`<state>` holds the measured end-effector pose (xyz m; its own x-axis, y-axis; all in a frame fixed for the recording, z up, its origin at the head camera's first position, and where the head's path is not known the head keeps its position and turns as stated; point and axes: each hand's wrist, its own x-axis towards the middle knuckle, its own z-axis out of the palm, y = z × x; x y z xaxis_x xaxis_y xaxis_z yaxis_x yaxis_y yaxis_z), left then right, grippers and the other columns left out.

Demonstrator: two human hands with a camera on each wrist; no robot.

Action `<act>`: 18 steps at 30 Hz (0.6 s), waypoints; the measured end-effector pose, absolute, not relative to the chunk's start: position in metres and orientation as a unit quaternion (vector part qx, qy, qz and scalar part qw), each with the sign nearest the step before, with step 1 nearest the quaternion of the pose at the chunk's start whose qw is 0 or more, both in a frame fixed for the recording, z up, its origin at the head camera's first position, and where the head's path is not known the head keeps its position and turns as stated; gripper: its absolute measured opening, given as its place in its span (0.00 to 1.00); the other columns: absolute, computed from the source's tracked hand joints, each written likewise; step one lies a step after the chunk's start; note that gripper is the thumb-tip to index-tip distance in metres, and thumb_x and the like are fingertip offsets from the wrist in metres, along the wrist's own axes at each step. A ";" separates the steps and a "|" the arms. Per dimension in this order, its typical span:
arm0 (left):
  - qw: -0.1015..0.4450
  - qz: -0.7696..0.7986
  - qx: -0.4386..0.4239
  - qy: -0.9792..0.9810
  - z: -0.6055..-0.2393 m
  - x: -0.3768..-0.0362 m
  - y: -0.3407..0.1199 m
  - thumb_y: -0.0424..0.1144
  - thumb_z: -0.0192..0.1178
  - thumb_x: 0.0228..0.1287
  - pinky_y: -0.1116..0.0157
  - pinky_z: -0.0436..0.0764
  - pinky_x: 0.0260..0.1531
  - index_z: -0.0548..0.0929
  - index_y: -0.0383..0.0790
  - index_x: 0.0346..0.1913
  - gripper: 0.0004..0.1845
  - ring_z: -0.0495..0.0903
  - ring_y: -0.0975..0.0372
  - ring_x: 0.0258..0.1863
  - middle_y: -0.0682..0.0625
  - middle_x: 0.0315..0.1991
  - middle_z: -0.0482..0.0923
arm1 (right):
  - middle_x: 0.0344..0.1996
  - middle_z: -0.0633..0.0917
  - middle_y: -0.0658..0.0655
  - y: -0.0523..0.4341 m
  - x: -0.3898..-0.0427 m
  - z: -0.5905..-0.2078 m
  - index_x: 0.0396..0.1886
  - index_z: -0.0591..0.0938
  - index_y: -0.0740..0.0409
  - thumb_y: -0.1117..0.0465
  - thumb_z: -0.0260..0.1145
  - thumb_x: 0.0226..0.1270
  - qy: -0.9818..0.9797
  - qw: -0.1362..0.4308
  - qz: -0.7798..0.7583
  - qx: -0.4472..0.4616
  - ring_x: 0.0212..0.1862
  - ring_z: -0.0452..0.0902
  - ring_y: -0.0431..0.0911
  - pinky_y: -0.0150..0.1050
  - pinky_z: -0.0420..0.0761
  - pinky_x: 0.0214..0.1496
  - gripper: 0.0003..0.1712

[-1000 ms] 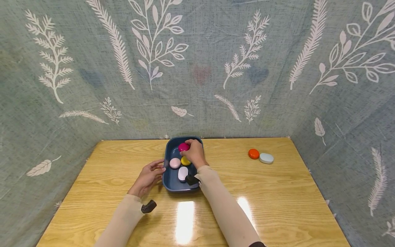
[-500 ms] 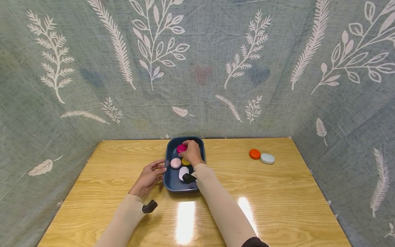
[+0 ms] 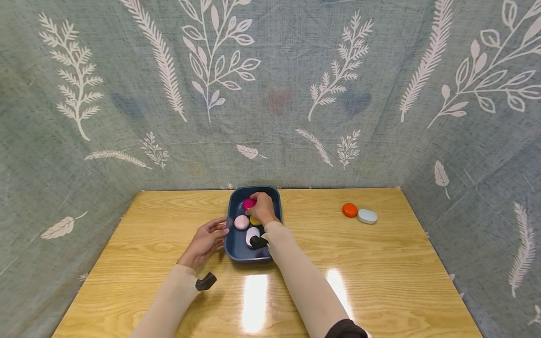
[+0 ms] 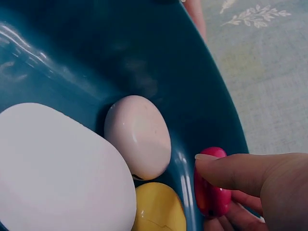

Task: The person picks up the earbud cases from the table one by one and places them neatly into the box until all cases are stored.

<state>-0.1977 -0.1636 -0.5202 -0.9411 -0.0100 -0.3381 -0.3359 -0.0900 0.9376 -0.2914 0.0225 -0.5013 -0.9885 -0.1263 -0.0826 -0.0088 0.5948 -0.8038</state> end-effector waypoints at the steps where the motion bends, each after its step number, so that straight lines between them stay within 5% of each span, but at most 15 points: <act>1: 0.112 0.726 -0.130 0.665 -0.520 -0.198 -0.164 0.26 0.61 0.75 0.70 0.81 0.34 0.74 0.32 0.74 0.26 0.79 0.64 0.36 0.44 0.50 0.74 | 0.60 0.85 0.65 0.022 -0.292 -0.502 0.63 0.84 0.66 0.72 0.80 0.59 0.890 0.067 -0.450 -0.038 0.59 0.83 0.57 0.47 0.83 0.64 0.30; 18: 0.111 0.730 -0.130 0.661 -0.522 -0.197 -0.164 0.25 0.61 0.74 0.70 0.81 0.32 0.74 0.32 0.73 0.27 0.80 0.62 0.35 0.44 0.49 0.75 | 0.60 0.85 0.65 0.015 -0.296 -0.508 0.62 0.85 0.67 0.74 0.80 0.59 0.890 0.073 -0.448 -0.048 0.61 0.81 0.58 0.50 0.81 0.66 0.29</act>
